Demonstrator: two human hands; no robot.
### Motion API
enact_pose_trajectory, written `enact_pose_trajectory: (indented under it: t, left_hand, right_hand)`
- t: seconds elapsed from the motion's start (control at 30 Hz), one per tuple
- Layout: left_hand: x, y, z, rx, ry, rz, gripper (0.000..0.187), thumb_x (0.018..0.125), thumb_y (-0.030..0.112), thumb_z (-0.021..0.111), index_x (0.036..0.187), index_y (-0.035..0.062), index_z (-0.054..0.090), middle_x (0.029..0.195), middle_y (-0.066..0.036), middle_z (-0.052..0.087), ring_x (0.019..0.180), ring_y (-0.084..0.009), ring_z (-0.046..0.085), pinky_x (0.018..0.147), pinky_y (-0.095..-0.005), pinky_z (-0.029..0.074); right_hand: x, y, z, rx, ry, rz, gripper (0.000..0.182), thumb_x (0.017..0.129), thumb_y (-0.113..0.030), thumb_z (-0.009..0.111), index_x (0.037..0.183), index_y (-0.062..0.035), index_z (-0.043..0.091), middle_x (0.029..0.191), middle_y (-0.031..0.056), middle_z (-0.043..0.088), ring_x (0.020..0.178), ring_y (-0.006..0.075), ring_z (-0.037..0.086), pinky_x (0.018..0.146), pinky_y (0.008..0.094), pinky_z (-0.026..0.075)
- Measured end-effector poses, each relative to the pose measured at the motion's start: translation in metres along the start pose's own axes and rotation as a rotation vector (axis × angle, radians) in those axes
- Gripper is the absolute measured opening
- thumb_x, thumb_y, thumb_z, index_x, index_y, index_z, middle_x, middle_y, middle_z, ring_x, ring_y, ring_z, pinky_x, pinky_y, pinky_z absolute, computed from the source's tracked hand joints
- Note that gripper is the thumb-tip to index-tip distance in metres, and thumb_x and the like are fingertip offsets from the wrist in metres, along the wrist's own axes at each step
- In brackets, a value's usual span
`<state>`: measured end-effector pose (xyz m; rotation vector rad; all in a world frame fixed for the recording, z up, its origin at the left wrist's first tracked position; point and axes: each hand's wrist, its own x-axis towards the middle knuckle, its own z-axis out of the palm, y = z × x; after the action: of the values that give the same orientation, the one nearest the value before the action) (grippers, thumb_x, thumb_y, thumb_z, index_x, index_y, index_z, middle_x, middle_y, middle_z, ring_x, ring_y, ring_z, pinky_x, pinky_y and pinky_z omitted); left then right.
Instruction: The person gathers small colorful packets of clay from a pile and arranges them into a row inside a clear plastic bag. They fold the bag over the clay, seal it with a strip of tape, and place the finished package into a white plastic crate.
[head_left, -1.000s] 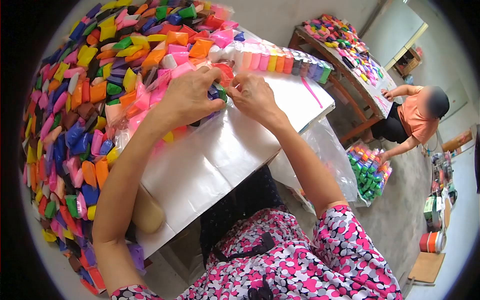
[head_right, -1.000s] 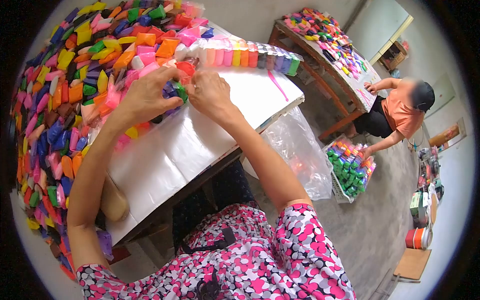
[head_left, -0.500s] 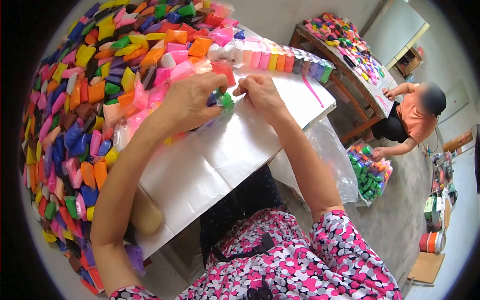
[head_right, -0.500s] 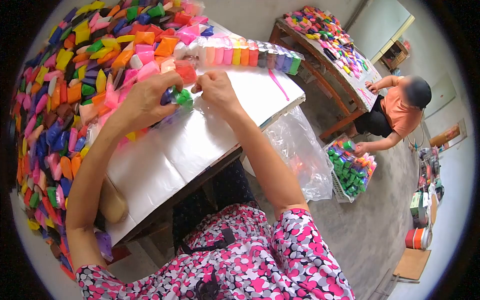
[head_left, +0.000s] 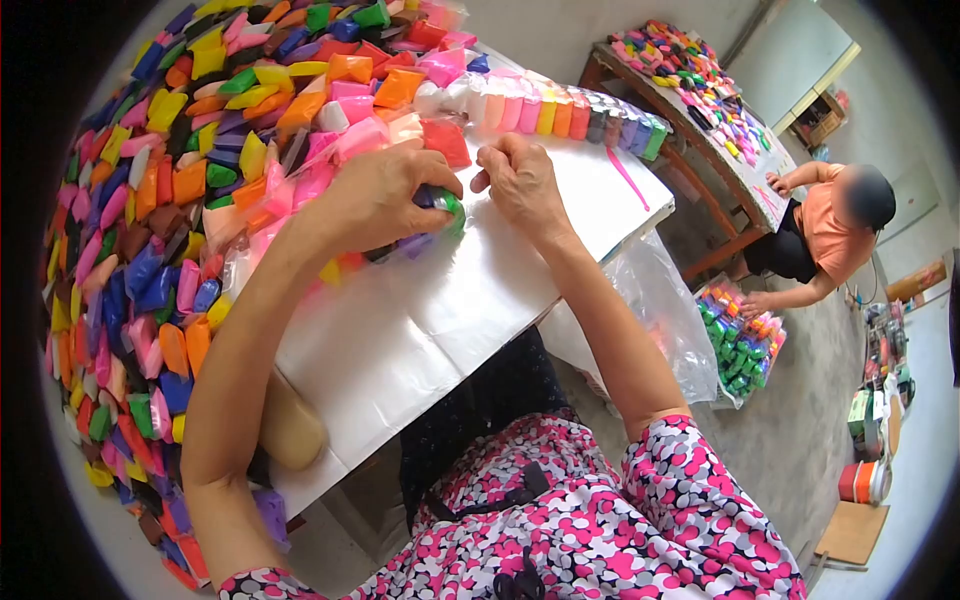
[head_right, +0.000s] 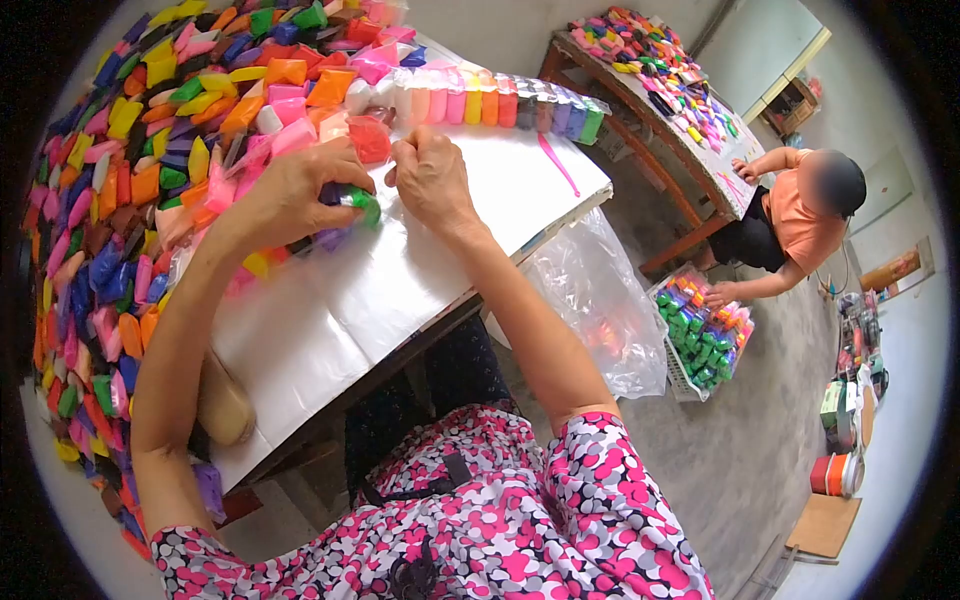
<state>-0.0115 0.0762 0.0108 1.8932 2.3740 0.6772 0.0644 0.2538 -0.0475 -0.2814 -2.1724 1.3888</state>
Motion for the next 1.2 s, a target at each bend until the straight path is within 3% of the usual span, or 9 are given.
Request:
enact_pose_trajectory:
  t: [0.1,0.2,0.27,0.37,0.43,0.57,0.93,1.03,1.2]
  left_hand:
    - [-0.001,0.002,0.003,0.081,-0.003,0.000,0.030,0.077,0.019,0.071,0.103,0.0047,0.071,0.097,-0.011,0.066,0.093,-0.0266,0.064,0.085,-0.0370,0.050]
    - [0.003,0.006,-0.006,0.066,-0.127,-0.123,0.035,0.076,0.028,0.070,0.105,0.0083,0.073,0.105,-0.012,0.069,0.101,-0.0273,0.064,0.088,-0.0391,0.050]
    - [0.007,0.013,-0.019,0.011,-0.259,-0.208,0.036,0.077,0.029,0.070,0.106,0.0084,0.073,0.106,-0.012,0.069,0.104,-0.0263,0.063,0.090,-0.0391,0.049]
    - [0.004,0.003,-0.007,-0.005,-0.166,-0.124,0.037,0.078,0.031,0.069,0.106,0.0077,0.073,0.104,-0.013,0.069,0.101,-0.0268,0.064,0.087,-0.0398,0.050]
    - [0.001,0.011,-0.011,-0.093,-0.217,-0.134,0.036,0.080,0.026,0.070,0.109,0.0055,0.071,0.106,-0.013,0.068,0.100,-0.0267,0.064,0.089,-0.0374,0.050]
    - [0.000,0.030,-0.004,0.092,-0.229,-0.140,0.036,0.083,0.026,0.067,0.112,0.0052,0.069,0.102,-0.013,0.068,0.100,-0.0268,0.064,0.092,-0.0367,0.049]
    - [-0.009,0.018,-0.016,-0.134,-0.204,-0.105,0.053,0.081,0.028,0.067,0.127,0.0038,0.060,0.115,-0.015,0.062,0.107,-0.0265,0.060,0.094,-0.0377,0.048]
    - [-0.014,0.022,-0.026,-0.154,-0.245,-0.169,0.057,0.081,0.027,0.068,0.130,0.0024,0.057,0.120,-0.015,0.061,0.109,-0.0259,0.059,0.095,-0.0367,0.048]
    - [-0.025,0.022,-0.021,-0.114,-0.211,-0.166,0.059,0.078,0.020,0.070,0.132,0.0026,0.055,0.128,-0.016,0.060,0.113,-0.0269,0.058,0.097,-0.0366,0.048]
  right_hand:
    - [0.002,-0.010,0.000,-0.027,-0.007,-0.098,0.024,0.098,-0.018,0.055,0.088,0.0025,0.063,0.070,0.0080,0.068,0.059,0.0081,0.054,0.056,0.0265,0.045]
    - [0.002,-0.016,-0.005,0.117,0.028,-0.109,0.024,0.095,-0.016,0.055,0.083,0.0038,0.063,0.065,0.0120,0.067,0.061,0.0170,0.064,0.062,0.0332,0.051]
    - [-0.001,-0.015,-0.006,0.153,0.024,-0.100,0.023,0.094,-0.015,0.056,0.083,0.0039,0.063,0.065,0.0100,0.066,0.062,0.0144,0.062,0.061,0.0306,0.049]
    - [-0.006,-0.016,-0.011,0.239,0.011,-0.068,0.023,0.094,-0.014,0.056,0.082,0.0038,0.063,0.066,0.0076,0.065,0.063,0.0124,0.061,0.060,0.0284,0.048]
    - [-0.009,-0.023,-0.017,0.296,-0.012,-0.048,0.022,0.094,-0.014,0.055,0.083,0.0036,0.063,0.067,0.0064,0.064,0.063,0.0111,0.061,0.060,0.0272,0.048]
    - [-0.015,-0.017,-0.025,0.224,-0.001,-0.045,0.023,0.095,-0.014,0.055,0.083,0.0046,0.063,0.066,0.0081,0.065,0.061,0.0123,0.060,0.059,0.0284,0.048]
    - [-0.034,-0.022,-0.028,0.034,0.011,-0.082,0.030,0.098,-0.022,0.059,0.087,0.0053,0.063,0.068,0.0092,0.067,0.062,0.0128,0.062,0.059,0.0295,0.049]
    - [-0.037,-0.028,-0.032,-0.003,0.002,-0.096,0.035,0.097,-0.029,0.062,0.090,0.0056,0.064,0.068,0.0113,0.068,0.063,0.0155,0.063,0.060,0.0313,0.049]
    - [-0.049,-0.034,-0.032,-0.224,0.047,-0.152,0.044,0.092,-0.039,0.068,0.093,0.0047,0.066,0.082,0.0182,0.068,0.067,0.0262,0.066,0.065,0.0400,0.050]
